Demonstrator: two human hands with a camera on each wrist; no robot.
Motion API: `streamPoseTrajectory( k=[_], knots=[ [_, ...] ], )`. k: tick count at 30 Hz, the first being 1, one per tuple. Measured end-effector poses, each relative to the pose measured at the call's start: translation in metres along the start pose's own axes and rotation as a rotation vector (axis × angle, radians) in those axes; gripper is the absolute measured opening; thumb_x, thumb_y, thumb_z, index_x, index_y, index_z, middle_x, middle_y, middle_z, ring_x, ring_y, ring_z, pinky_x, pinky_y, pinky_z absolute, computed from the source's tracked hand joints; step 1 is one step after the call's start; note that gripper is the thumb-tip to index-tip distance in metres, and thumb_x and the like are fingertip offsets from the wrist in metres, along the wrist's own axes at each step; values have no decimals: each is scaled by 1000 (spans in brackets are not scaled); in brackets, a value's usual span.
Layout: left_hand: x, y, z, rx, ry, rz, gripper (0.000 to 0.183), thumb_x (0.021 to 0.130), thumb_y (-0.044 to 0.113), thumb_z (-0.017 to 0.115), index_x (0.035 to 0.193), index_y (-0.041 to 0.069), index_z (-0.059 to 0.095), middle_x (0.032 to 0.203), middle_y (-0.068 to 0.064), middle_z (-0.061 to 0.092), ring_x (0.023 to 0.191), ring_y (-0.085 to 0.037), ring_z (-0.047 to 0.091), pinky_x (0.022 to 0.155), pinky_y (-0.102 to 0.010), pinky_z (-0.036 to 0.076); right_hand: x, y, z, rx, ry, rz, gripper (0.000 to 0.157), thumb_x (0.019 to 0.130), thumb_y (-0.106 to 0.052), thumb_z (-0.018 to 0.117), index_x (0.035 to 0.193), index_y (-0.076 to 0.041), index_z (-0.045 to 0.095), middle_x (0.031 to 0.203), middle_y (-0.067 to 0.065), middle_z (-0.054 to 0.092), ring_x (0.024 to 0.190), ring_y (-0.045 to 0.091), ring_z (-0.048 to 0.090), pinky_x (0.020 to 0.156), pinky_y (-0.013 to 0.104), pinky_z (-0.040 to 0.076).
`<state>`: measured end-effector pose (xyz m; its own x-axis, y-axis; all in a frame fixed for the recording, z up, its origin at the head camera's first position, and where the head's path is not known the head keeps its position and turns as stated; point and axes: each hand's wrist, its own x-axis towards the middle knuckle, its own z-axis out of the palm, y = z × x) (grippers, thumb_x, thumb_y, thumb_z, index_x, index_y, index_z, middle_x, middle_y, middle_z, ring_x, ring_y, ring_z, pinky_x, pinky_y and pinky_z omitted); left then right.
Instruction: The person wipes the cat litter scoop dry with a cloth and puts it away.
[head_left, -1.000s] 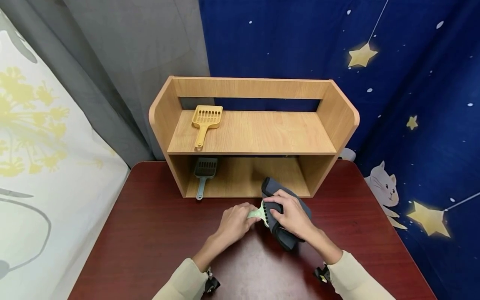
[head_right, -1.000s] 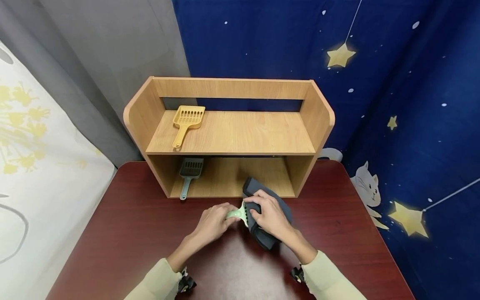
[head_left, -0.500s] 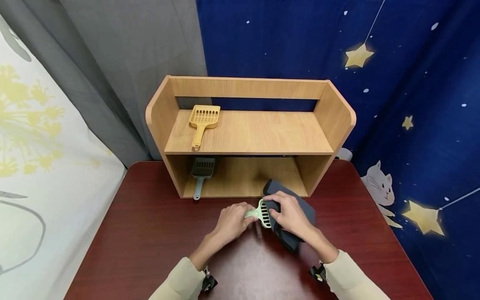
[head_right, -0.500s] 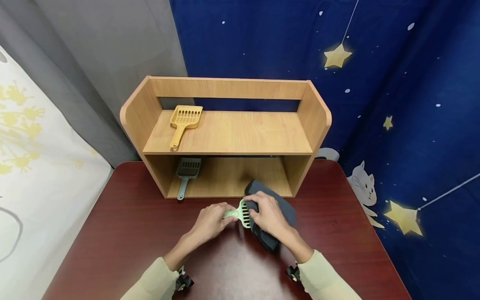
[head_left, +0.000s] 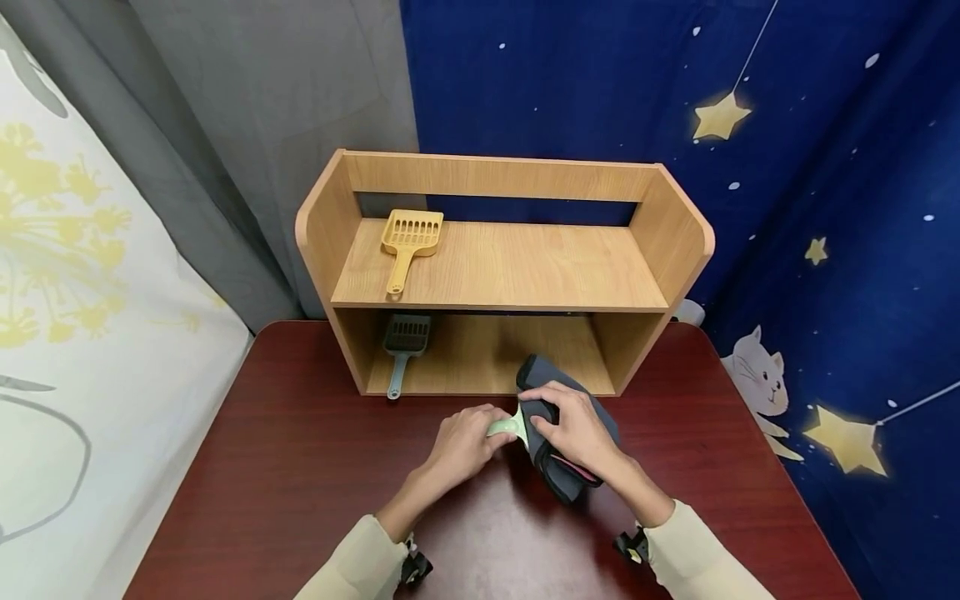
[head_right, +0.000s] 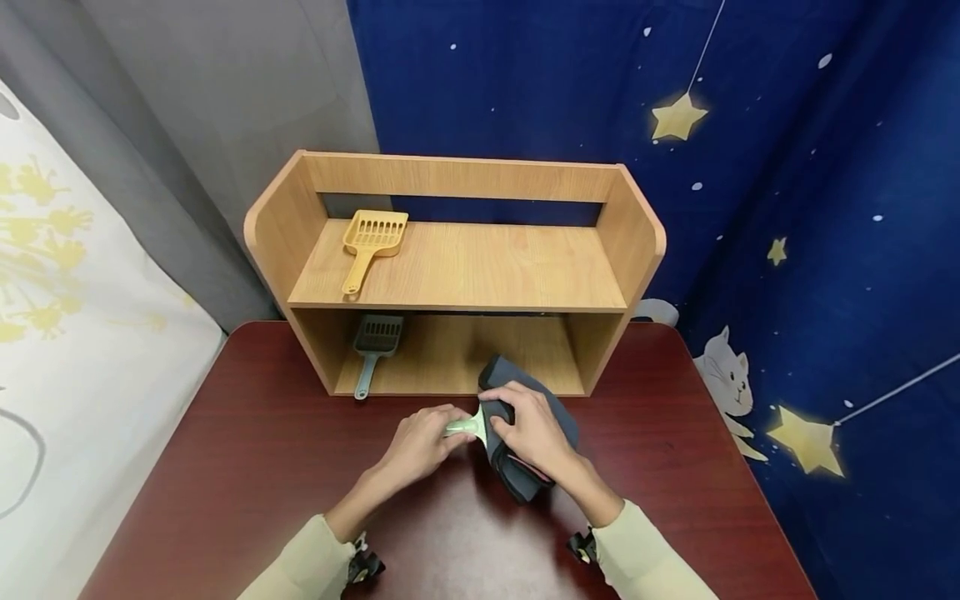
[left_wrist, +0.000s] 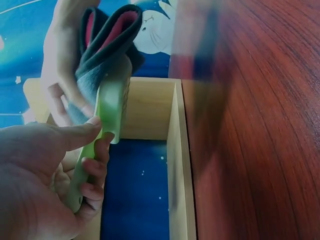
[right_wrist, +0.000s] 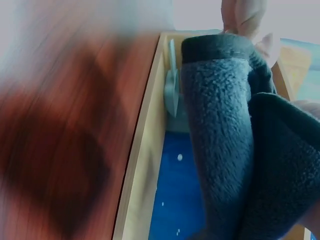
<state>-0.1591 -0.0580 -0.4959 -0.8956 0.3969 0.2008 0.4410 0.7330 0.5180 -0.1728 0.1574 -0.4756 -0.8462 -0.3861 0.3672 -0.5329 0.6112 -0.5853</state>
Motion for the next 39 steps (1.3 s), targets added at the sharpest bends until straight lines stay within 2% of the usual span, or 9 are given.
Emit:
streamPoseTrajectory(
  k=[4,10,14,17,20,23,25,31,39],
  knots=[
    [-3,-4,0,-5,12,11,22,93,29,83,109,15,81,97,5,74,69,-9,57,56,-29,42,-6,8,-8,-60,-19,9,39,81,5,84,117,-9,79,108,5,76,89,17,67,74,31,52],
    [-5,-11,-4,-6,19,21,21,92,29,83,108,14,81,93,5,73,68,-9,55,55,-30,42,-10,15,-30,-107,79,107,35,83,3,82,115,-11,80,111,13,79,83,20,68,72,35,53],
    [-6,-18,-9,-1,3,19,19,92,27,83,106,14,81,92,5,72,67,-8,53,56,-30,42,-12,20,-43,-57,100,166,36,83,4,83,115,-14,81,108,12,80,72,14,58,66,29,47],
    [-7,-24,-13,1,-16,25,18,93,26,83,107,14,81,92,6,72,68,-8,53,57,-30,42,-13,24,-51,4,91,168,38,83,6,83,115,-16,81,108,8,80,67,9,48,62,25,40],
    [-8,-28,-20,-2,-35,57,18,94,25,81,108,13,80,94,4,73,72,-10,59,60,-31,46,-16,29,-58,37,90,131,41,83,8,83,116,-16,81,110,4,79,70,7,52,65,20,42],
    [-10,-31,-27,4,-58,95,19,96,26,80,110,13,80,98,3,75,78,-14,66,64,-34,50,-17,35,-63,54,88,88,44,83,11,81,118,-17,80,113,2,78,90,10,66,78,14,46],
    [-11,-32,-31,7,-80,122,19,96,25,79,112,14,80,100,3,75,81,-15,67,66,-35,51,-16,39,-66,63,81,62,47,83,13,80,119,-18,79,114,0,77,104,14,69,88,12,45],
    [-13,-32,-36,-13,-152,185,17,97,26,78,111,17,80,96,8,70,77,-6,58,66,-29,48,-12,48,-68,146,20,-25,47,88,14,75,124,-17,77,116,2,75,105,19,68,91,15,47],
    [-11,-31,-37,-47,-165,222,18,97,28,77,112,18,80,96,10,69,77,-3,56,67,-26,46,-3,52,-61,262,-48,-118,42,92,11,74,125,-15,75,121,3,74,113,15,66,99,16,45]
  ],
)
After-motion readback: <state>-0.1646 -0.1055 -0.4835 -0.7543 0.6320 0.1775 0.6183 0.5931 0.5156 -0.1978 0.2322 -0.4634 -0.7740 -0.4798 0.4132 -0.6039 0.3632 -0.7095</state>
